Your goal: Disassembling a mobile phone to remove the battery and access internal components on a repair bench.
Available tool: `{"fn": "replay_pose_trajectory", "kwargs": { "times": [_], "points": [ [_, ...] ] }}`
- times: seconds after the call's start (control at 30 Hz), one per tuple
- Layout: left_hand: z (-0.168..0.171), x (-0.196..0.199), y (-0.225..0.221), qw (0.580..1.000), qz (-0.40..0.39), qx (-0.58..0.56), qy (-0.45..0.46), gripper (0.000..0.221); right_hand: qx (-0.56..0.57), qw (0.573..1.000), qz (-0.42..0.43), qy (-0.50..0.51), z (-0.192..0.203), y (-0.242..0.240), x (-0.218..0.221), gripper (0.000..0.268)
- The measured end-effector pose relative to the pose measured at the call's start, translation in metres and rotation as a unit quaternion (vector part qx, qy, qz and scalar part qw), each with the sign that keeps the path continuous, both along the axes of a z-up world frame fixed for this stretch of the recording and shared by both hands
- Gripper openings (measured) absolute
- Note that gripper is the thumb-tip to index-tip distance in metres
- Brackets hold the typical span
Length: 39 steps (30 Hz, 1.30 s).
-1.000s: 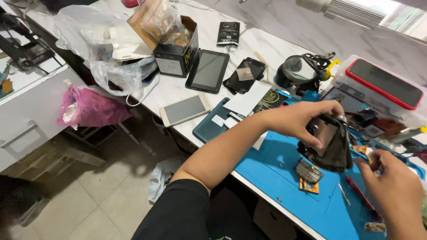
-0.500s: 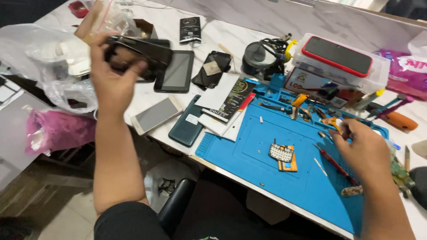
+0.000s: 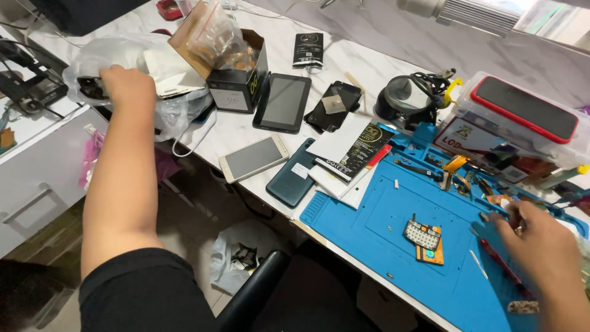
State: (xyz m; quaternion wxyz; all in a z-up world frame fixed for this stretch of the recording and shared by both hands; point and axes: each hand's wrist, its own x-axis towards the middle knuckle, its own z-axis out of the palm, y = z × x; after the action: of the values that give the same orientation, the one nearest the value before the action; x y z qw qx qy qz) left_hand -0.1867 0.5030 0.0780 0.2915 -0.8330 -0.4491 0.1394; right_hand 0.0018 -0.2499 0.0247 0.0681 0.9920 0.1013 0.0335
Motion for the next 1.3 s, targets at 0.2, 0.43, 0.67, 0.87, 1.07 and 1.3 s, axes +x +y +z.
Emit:
{"fn": "replay_pose_trajectory", "kwargs": {
  "times": [0.2, 0.43, 0.67, 0.87, 1.07, 1.3],
  "points": [
    [-0.017, 0.043, 0.054, 0.981, 0.090, 0.036, -0.165, 0.051, 0.028, 1.000, 0.000, 0.006, 0.007, 0.002, -0.002, 0.038],
    [-0.025, 0.077, 0.008, 0.911, -0.154, 0.020, -0.381, 0.055, 0.129, 0.991, 0.027, 0.027, 0.016, 0.001, -0.011, 0.030],
    [-0.005, 0.042, -0.043, 0.942, -0.074, -0.108, -0.310, 0.058, 0.161, 0.980, 0.115, 0.032, 0.004, -0.003, -0.010, 0.029],
    [0.049, 0.015, -0.237, 0.907, -0.350, -0.094, -0.215, 0.021, 0.135, 0.964, 0.217, 0.079, 0.004, 0.021, -0.026, 0.025],
    [-0.042, 0.067, -0.433, 0.550, -0.727, -0.317, -0.261, 0.024, 0.131, 0.951, 0.275, 0.060, 0.011, 0.039, -0.051, 0.029],
    [-0.088, 0.116, -0.490, 0.597, -0.703, -0.341, -0.185, 0.046, 0.120, 0.952, 0.281, 0.004, 0.009, 0.012, -0.032, 0.027]
  ]
}}
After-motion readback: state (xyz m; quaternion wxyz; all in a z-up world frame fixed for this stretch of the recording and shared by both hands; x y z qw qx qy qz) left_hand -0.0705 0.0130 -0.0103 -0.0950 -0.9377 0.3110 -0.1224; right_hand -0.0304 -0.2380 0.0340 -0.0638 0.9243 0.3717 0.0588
